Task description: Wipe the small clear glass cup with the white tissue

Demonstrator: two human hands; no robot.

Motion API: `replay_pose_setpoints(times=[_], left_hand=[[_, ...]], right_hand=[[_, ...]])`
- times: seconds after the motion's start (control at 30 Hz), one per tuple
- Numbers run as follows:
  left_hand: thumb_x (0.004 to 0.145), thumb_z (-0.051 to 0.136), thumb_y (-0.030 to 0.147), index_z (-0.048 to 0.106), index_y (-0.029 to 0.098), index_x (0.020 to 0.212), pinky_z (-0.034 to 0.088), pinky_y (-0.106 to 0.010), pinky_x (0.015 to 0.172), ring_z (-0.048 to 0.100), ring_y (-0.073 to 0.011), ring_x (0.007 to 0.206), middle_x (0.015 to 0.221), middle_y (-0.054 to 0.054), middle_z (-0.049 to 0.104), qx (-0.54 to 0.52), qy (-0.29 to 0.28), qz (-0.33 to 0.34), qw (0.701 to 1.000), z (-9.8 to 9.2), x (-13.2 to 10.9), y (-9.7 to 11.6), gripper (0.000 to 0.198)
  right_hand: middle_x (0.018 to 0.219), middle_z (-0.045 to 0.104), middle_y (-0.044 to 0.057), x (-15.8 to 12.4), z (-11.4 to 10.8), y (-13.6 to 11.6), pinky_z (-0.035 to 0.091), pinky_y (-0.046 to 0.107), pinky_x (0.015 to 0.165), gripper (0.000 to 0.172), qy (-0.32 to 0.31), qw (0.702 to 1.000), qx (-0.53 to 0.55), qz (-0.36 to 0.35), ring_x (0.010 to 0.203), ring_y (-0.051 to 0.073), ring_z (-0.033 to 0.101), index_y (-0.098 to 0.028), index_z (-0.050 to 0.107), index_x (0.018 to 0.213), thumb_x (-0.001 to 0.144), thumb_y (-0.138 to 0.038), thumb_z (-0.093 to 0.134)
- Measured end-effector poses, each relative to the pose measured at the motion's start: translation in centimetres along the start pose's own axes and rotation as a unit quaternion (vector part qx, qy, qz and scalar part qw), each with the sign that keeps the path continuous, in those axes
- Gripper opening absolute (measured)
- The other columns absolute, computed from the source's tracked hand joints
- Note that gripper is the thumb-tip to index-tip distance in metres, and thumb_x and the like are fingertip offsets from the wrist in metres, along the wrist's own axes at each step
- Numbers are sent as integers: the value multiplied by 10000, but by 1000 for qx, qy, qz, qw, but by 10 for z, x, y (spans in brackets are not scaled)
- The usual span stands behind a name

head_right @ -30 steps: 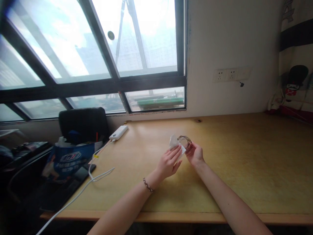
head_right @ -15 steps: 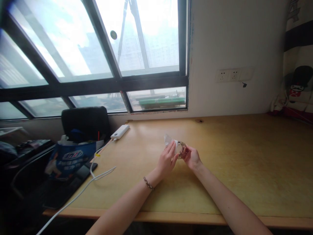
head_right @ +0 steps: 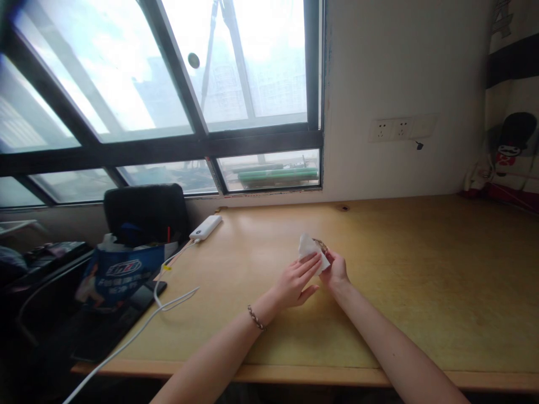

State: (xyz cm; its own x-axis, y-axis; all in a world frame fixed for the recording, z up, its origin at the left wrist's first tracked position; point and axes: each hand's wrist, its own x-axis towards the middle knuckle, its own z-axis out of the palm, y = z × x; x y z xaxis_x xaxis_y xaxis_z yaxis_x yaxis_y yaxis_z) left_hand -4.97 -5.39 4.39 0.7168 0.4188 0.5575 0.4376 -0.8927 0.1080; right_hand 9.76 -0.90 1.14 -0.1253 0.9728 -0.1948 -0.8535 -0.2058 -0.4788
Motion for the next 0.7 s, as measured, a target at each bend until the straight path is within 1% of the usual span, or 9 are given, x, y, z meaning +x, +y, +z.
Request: replay_pose_setpoints(times=[0.07, 0.17, 0.27, 0.37, 0.4, 0.47, 0.53, 0.63, 0.7], left_hand=[[826, 342, 336, 210, 120, 1314, 242, -421, 1007, 192, -239, 1255, 1334, -127, 298, 5, 2, 6, 1000, -1, 1, 1, 550], [826, 353, 316, 177, 115, 1323, 221, -434, 1012, 142, -252, 1265, 1355, -136, 248, -6, 24, -17, 1000, 0, 1, 4, 564], [813, 384, 316, 139, 112, 1330, 195, -458, 1015, 86, -275, 1271, 1385, -146, 140, -49, 67, -55, 995, 4, 1, 8, 608], [798, 415, 316, 96, 128, 1338, 163, -461, 1024, 59, -275, 1274, 1399, -133, 64, -129, 113, -90, 981, 10, 0, 11, 654], [799, 417, 314, 89, 136, 1339, 154, -453, 1029, 63, -267, 1276, 1401, -126, 62, -163, 132, -110, 972, 12, -1, 11, 656], [811, 403, 314, 117, 151, 1336, 148, -426, 1038, 105, -244, 1275, 1398, -113, 106, -239, 172, -163, 942, 15, -2, 9, 620], [828, 372, 331, 216, 165, 1314, 173, -400, 1035, 200, -225, 1255, 1371, -102, 220, -316, 201, -221, 900, 16, -3, 4, 537], [839, 327, 390, 424, 173, 1204, 262, -380, 994, 376, -215, 1160, 1246, -78, 442, -413, 226, -288, 834, 16, -2, -5, 436], [835, 316, 426, 513, 163, 1114, 328, -371, 943, 470, -213, 1061, 1129, -66, 547, -446, 235, -312, 805, 16, -2, -10, 431]], right_hand=[[577, 621, 35, 1, -1, -3, 499, 243, 561, 232, 8, 1000, 22, -17, 546, 130, 584, -157, 574, 603, 741, -158, 388], [571, 601, 24, 0, 0, -7, 494, 238, 549, 223, -3, 999, 30, -30, 535, 124, 571, -168, 553, 583, 724, -142, 381], [543, 561, 13, -5, 4, -9, 467, 214, 484, 207, -41, 998, 32, -18, 487, 104, 529, -167, 536, 595, 718, -115, 377], [473, 462, -15, -9, 10, -9, 407, 183, 410, 203, -102, 994, 42, 24, 416, 75, 437, -173, 465, 540, 710, -94, 386], [462, 435, -20, -10, 11, -8, 390, 181, 399, 204, -117, 992, 37, 40, 409, 72, 413, -175, 440, 525, 707, -95, 392], [449, 393, -27, -12, 13, -6, 365, 184, 390, 203, -138, 988, 19, 64, 402, 70, 375, -176, 409, 510, 701, -107, 407], [436, 366, -32, -12, 13, -4, 344, 188, 389, 203, -142, 987, -1, 80, 395, 67, 343, -174, 398, 501, 696, -121, 422], [425, 364, -32, -11, 13, 0, 311, 199, 381, 204, -114, 988, -53, 94, 389, 69, 324, -172, 410, 495, 695, -154, 446], [439, 408, -21, -11, 14, 2, 314, 210, 393, 183, -74, 987, -108, 89, 399, 77, 351, -166, 445, 513, 693, -186, 470]])
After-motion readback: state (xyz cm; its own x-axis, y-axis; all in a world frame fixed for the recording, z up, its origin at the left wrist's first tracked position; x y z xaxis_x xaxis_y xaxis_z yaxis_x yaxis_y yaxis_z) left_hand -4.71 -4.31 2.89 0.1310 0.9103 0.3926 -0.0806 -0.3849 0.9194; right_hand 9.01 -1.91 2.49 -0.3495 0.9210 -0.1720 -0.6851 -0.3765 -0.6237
